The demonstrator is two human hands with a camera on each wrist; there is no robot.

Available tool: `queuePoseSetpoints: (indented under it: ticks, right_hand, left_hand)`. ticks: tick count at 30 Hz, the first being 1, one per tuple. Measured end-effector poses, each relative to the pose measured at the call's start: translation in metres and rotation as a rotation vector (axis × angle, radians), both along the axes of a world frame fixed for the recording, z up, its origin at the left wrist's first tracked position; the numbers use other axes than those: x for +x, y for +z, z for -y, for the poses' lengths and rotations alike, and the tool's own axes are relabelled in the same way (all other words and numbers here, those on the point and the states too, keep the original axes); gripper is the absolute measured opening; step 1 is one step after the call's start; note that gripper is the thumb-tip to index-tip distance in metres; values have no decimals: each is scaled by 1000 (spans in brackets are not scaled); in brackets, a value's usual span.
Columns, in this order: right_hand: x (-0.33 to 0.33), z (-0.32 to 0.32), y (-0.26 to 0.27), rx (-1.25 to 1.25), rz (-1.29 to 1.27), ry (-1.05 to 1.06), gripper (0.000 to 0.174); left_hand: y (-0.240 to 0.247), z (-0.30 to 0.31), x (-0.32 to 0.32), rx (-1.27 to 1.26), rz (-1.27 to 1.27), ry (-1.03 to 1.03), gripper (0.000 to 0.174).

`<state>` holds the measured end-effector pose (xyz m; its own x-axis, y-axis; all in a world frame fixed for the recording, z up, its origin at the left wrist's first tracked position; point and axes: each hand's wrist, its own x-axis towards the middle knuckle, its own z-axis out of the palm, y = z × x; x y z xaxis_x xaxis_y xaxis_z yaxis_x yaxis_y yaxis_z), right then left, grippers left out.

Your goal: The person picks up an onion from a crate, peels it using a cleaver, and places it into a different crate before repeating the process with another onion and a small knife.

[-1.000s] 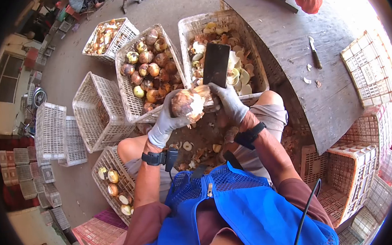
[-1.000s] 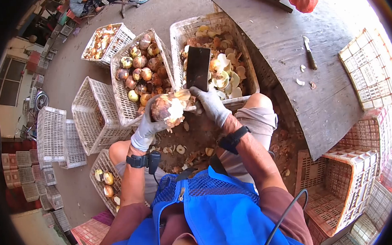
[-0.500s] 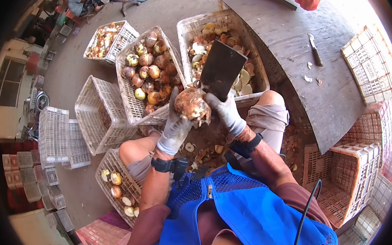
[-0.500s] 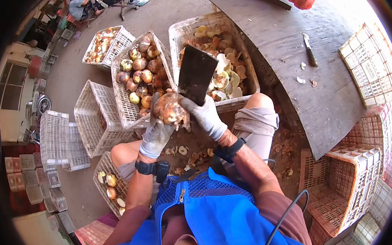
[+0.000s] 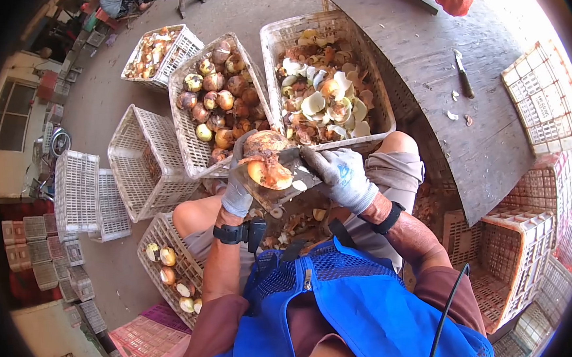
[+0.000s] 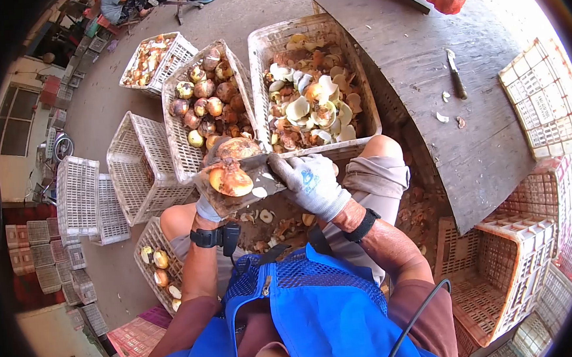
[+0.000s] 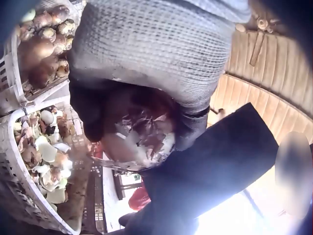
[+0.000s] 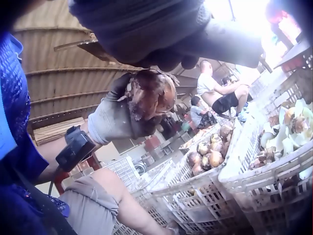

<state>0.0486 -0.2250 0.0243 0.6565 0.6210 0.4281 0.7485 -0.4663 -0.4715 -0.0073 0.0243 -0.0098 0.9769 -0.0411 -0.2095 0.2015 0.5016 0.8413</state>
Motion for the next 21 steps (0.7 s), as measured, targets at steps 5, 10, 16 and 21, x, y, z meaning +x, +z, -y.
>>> queuePoseSetpoints:
  ticks: [5,10,16,21]
  right_hand:
    - [-12,2,7,175,80,69,53]
    - [0,-6,-13,-183,-183,-51,42]
    - [0,-6,-19,-143,144,-60,44]
    - [43,-1,-53,-404,-260,-332,15]
  left_hand:
    - [-34,-27,0,150,-232,-65,57]
    - [22,25,3,-23,21,-10,77]
    - [37,22,-1,-287,-243,-13,82]
    - [11,19,7,424,160,68,86]
